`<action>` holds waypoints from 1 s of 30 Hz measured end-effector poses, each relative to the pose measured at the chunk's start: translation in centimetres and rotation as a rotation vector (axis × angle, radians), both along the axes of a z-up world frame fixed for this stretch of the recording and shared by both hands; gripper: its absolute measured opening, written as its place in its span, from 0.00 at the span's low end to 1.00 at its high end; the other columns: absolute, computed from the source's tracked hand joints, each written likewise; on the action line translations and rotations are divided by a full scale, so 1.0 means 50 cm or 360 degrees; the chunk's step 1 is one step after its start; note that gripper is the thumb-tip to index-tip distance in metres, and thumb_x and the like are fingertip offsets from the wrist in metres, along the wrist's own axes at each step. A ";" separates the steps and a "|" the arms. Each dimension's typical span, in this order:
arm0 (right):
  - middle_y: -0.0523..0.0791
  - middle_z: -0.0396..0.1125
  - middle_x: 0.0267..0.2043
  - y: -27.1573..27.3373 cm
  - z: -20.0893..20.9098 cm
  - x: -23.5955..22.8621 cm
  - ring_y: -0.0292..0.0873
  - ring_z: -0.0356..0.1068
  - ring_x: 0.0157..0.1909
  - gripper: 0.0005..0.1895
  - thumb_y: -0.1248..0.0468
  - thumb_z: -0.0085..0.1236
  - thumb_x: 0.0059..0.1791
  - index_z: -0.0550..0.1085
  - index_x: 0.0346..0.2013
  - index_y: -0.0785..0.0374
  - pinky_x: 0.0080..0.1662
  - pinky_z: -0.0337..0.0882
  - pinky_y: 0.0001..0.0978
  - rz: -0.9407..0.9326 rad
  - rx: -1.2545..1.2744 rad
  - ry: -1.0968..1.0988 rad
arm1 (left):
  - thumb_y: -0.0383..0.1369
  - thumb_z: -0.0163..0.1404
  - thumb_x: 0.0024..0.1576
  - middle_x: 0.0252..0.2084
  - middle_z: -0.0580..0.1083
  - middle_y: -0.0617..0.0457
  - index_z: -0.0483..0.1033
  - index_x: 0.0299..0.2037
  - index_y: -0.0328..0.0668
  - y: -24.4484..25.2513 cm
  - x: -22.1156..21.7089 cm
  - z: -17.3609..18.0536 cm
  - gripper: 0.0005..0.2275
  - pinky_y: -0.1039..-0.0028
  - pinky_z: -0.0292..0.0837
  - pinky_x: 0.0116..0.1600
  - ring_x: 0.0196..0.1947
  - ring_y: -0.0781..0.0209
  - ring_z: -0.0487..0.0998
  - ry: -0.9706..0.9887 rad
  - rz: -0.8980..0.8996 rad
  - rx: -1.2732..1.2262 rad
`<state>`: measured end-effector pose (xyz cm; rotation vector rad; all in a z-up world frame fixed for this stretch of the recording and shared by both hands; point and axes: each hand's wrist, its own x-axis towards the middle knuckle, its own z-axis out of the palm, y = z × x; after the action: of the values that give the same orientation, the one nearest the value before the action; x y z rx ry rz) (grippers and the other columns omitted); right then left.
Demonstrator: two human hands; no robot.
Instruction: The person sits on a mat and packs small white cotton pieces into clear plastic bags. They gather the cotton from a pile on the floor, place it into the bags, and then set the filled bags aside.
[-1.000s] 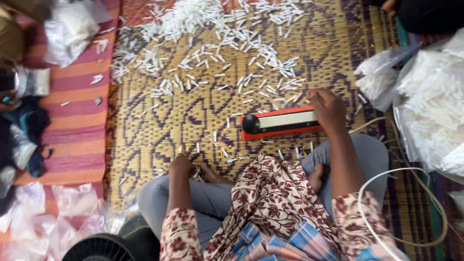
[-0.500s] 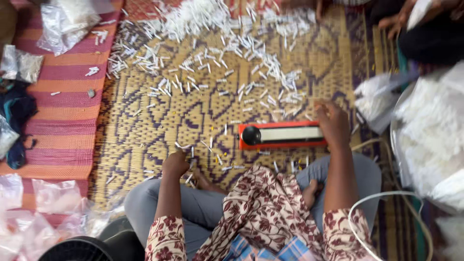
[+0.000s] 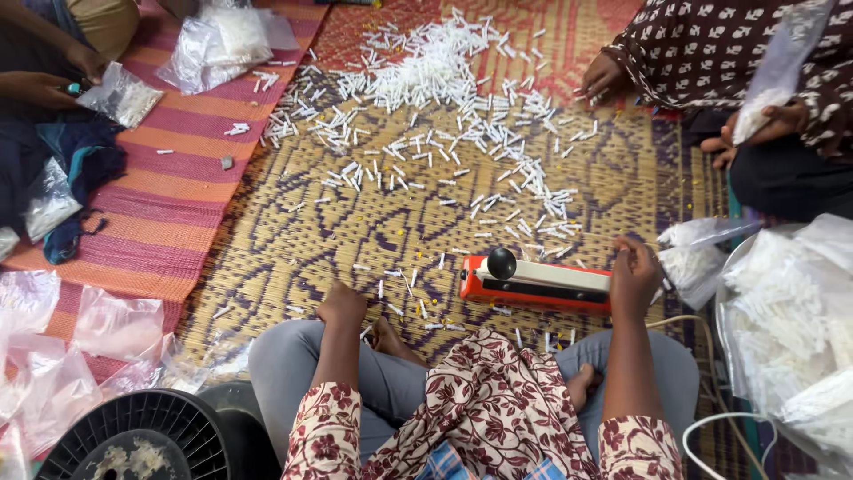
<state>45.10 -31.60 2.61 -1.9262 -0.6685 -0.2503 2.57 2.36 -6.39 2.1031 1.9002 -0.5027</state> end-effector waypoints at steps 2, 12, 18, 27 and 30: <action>0.51 0.75 0.43 -0.020 -0.028 -0.010 0.51 0.74 0.45 0.10 0.65 0.51 0.60 0.80 0.43 0.65 0.48 0.72 0.43 -0.0003 -0.0136 -0.0053 | 0.41 0.41 0.66 0.58 0.76 0.39 0.54 0.73 0.38 -0.020 -0.005 -0.004 0.27 0.54 0.77 0.56 0.53 0.45 0.83 0.0036 0.0138 -0.0381; 0.49 0.74 0.46 -0.004 -0.028 -0.005 0.51 0.74 0.48 0.10 0.69 0.52 0.53 0.80 0.44 0.63 0.50 0.73 0.44 -0.0115 -0.0053 -0.0059 | 0.55 0.53 0.58 0.46 0.81 0.41 0.82 0.44 0.34 -0.032 0.020 0.062 0.26 0.57 0.79 0.52 0.47 0.47 0.83 -0.0224 -0.0639 -0.0639; 0.49 0.74 0.48 0.002 -0.034 0.003 0.52 0.72 0.53 0.09 0.73 0.53 0.52 0.79 0.41 0.62 0.55 0.72 0.46 -0.0256 -0.0002 -0.0343 | 0.52 0.52 0.60 0.36 0.83 0.38 0.84 0.37 0.29 -0.015 0.013 0.063 0.25 0.61 0.80 0.43 0.36 0.48 0.86 -0.0414 -0.0531 -0.0674; 0.48 0.74 0.49 -0.013 -0.050 -0.005 0.51 0.72 0.54 0.08 0.73 0.52 0.53 0.79 0.40 0.62 0.56 0.71 0.46 -0.0197 -0.0045 -0.0255 | 0.42 0.54 0.60 0.38 0.82 0.43 0.78 0.50 0.33 -0.011 0.009 0.064 0.18 0.61 0.81 0.41 0.36 0.52 0.85 -0.1069 -0.0047 -0.0571; 0.48 0.74 0.49 -0.011 -0.047 -0.012 0.51 0.71 0.55 0.08 0.73 0.53 0.53 0.79 0.40 0.62 0.57 0.71 0.46 -0.0184 -0.0040 -0.0273 | 0.45 0.50 0.61 0.40 0.84 0.40 0.80 0.49 0.32 -0.024 -0.003 0.061 0.21 0.62 0.80 0.43 0.38 0.51 0.88 -0.1222 -0.0008 -0.0458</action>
<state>44.50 -32.13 0.27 -1.9854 -0.6757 -0.4865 2.42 1.15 -3.34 1.7488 1.2895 0.0480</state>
